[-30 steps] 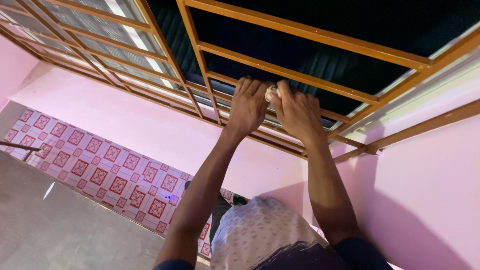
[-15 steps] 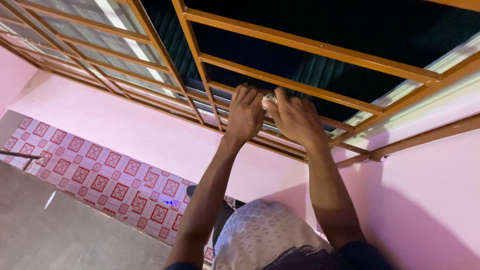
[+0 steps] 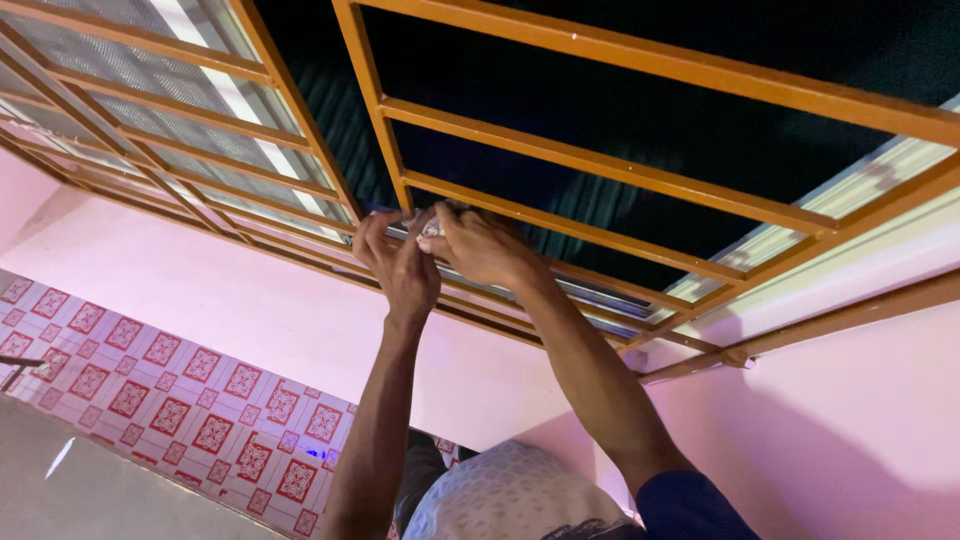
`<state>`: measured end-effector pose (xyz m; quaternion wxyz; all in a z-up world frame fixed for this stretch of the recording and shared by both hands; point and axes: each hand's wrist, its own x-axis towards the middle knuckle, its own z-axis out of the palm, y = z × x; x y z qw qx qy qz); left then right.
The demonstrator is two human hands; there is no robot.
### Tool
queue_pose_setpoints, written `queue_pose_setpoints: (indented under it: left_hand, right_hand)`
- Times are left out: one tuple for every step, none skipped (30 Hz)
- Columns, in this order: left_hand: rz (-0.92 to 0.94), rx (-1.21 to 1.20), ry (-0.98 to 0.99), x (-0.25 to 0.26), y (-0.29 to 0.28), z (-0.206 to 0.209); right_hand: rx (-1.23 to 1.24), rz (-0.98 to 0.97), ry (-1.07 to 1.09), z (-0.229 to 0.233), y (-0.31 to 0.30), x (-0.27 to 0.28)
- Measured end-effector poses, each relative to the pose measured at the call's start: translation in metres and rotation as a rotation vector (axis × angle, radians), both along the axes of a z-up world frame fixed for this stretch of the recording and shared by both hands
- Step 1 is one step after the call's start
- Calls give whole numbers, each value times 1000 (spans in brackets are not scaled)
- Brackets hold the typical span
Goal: The person wipes the individual bars of a metal window grille by hand using a cloth.
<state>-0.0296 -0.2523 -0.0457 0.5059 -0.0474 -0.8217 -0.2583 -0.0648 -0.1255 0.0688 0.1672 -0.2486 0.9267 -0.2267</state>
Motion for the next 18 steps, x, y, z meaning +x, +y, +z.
queue_pose_setpoints:
  left_hand:
    - [2,1,6,-2,-5,-1]
    - [-6,9,6,-3,-8,0]
    - [-18,16,3,-2,-9,0]
    - [-20,16,6,-1,-8,0]
    - [-14,37,-5,1,-6,1]
    - [-8,57,-16,1,-3,2]
    - [-8,56,-19,1,-1,2]
    - [4,73,-18,0,1,2]
    - [15,85,-20,2,2,2]
    - [14,80,-25,4,3,2]
    - [-2,77,-37,6,4,3]
    - [-18,74,-49,9,5,4]
    - [-24,71,-35,4,7,9]
    - [-32,21,-12,3,9,14]
    - [-33,-36,-2,8,7,15]
    - [-32,-45,-1,14,9,17]
    - [-68,-83,1,17,16,21]
    - [-104,-122,2,17,21,26]
  right_hand:
    - [1,2,6,-4,-4,-5]
    - [-62,16,42,-9,-8,-8]
    - [-126,28,76,-13,-8,-10]
    - [-126,26,79,-17,-6,-10]
    - [-147,71,191,-20,-3,-9]
    - [-168,115,304,-20,-1,-9]
    - [-169,114,302,-20,0,-8]
    - [-155,94,325,-19,1,-6]
    - [-144,71,346,-17,1,-2]
    - [-149,69,341,-15,0,1]
    - [-54,28,251,-14,1,3]
    - [41,-9,159,-13,2,6]
    - [39,-15,173,-11,4,5]
    - [27,-30,249,-12,8,9]
    - [8,-39,312,-20,9,17]
    - [-2,-40,313,-26,15,25]
    - [-14,-51,435,-29,24,28]
    - [-26,-62,557,-30,33,30]
